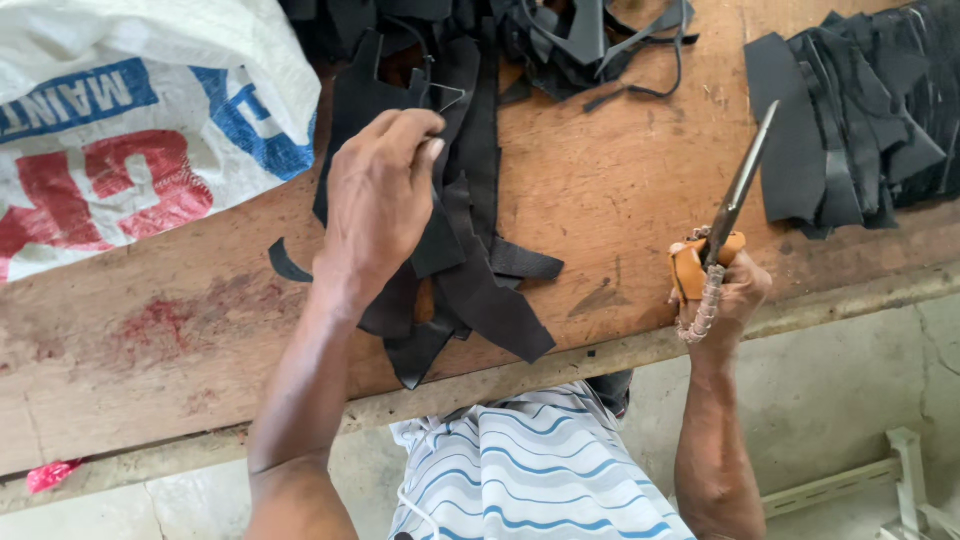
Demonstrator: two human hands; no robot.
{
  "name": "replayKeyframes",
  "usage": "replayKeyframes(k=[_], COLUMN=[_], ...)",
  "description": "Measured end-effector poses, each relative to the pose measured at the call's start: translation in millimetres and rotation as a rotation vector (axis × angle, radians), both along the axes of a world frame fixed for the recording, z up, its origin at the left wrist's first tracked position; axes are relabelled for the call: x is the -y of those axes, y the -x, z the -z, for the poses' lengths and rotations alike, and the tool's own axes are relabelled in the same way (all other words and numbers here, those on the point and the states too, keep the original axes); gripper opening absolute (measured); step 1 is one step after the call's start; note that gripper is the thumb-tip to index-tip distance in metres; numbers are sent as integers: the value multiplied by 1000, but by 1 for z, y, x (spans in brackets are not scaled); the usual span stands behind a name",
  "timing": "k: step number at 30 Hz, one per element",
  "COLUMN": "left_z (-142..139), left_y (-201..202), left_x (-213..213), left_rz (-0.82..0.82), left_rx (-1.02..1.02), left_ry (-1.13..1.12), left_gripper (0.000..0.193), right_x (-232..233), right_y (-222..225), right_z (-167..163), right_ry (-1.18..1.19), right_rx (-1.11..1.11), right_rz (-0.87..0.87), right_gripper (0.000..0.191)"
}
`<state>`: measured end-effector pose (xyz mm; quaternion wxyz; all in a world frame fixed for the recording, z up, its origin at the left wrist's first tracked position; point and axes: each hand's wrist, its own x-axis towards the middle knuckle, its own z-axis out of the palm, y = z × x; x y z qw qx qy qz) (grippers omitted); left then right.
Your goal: The person uses shears to cut black leather pieces on a wooden workbench. They repeatedly pick up leather scraps, trim edges, and place the cut pieces into a growing stack on the right side of the table.
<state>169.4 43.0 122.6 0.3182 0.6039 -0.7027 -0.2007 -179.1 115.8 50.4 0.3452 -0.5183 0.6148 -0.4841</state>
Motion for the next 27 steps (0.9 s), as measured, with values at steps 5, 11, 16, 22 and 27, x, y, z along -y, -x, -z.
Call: replayKeyframes(k=[5, 11, 16, 22, 27], left_z=[16, 24, 22, 26, 39], left_y=[-3, 6, -10, -10, -19], left_x=[-21, -38, -30, -18, 12], left_rz=[-231, -168, -80, -92, -130], left_rx=[181, 35, -66, -257, 76], left_ry=[-200, -117, -263, -424, -54], left_gripper=[62, 78, 76, 38, 59], right_x=[0, 0, 1, 1, 2], right_y=[-2, -2, -10, -19, -22], right_z=[-1, -1, -4, -11, -15], right_ry=[5, 15, 71, -28, 2], right_rx=[-84, -186, -309, -246, -358], right_rz=[6, -39, -45, -29, -61], right_gripper=[10, 10, 27, 24, 22])
